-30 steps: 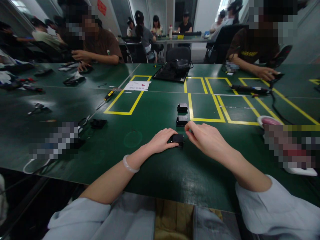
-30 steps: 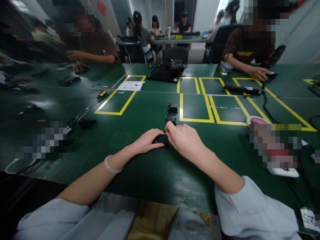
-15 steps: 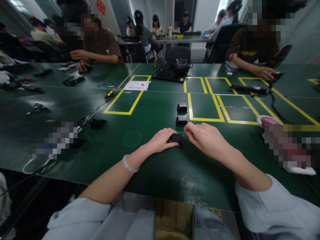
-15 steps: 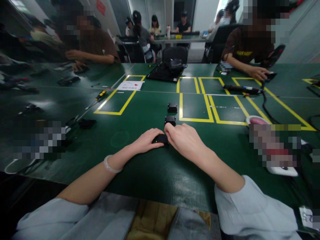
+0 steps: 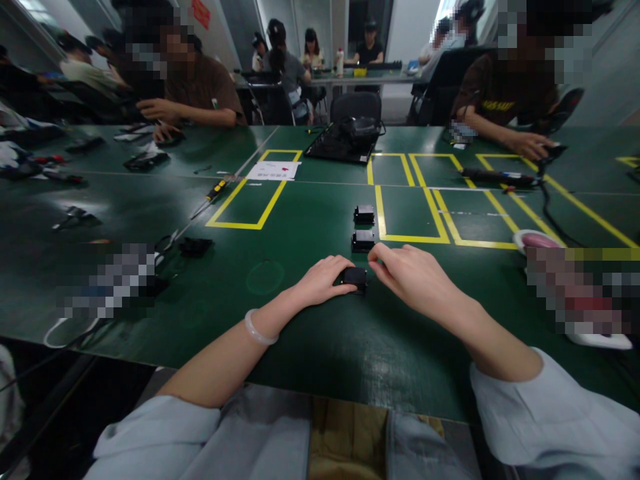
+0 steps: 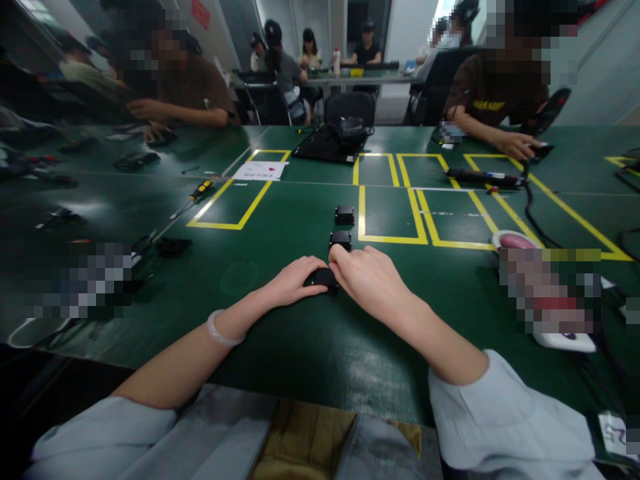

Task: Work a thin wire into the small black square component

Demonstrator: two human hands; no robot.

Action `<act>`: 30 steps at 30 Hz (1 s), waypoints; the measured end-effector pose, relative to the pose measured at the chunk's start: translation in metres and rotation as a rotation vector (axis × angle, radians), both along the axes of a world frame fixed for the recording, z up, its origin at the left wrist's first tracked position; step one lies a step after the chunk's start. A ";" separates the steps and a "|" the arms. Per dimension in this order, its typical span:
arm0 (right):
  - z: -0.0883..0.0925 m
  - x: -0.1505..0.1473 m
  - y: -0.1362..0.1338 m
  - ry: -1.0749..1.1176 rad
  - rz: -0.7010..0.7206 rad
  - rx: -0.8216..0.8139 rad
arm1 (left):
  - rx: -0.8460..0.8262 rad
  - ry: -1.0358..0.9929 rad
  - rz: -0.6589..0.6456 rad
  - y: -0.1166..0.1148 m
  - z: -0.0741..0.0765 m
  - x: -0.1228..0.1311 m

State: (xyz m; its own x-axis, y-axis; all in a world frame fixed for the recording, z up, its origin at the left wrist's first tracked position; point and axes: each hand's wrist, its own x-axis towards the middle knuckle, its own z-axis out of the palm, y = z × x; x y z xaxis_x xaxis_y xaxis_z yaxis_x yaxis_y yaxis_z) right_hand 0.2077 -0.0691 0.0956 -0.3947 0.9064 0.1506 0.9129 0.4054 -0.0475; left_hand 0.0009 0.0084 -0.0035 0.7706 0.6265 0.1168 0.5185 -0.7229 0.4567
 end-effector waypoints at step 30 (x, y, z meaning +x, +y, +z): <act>0.000 -0.001 -0.001 0.002 -0.012 0.002 | 0.001 -0.004 -0.008 0.001 -0.002 0.000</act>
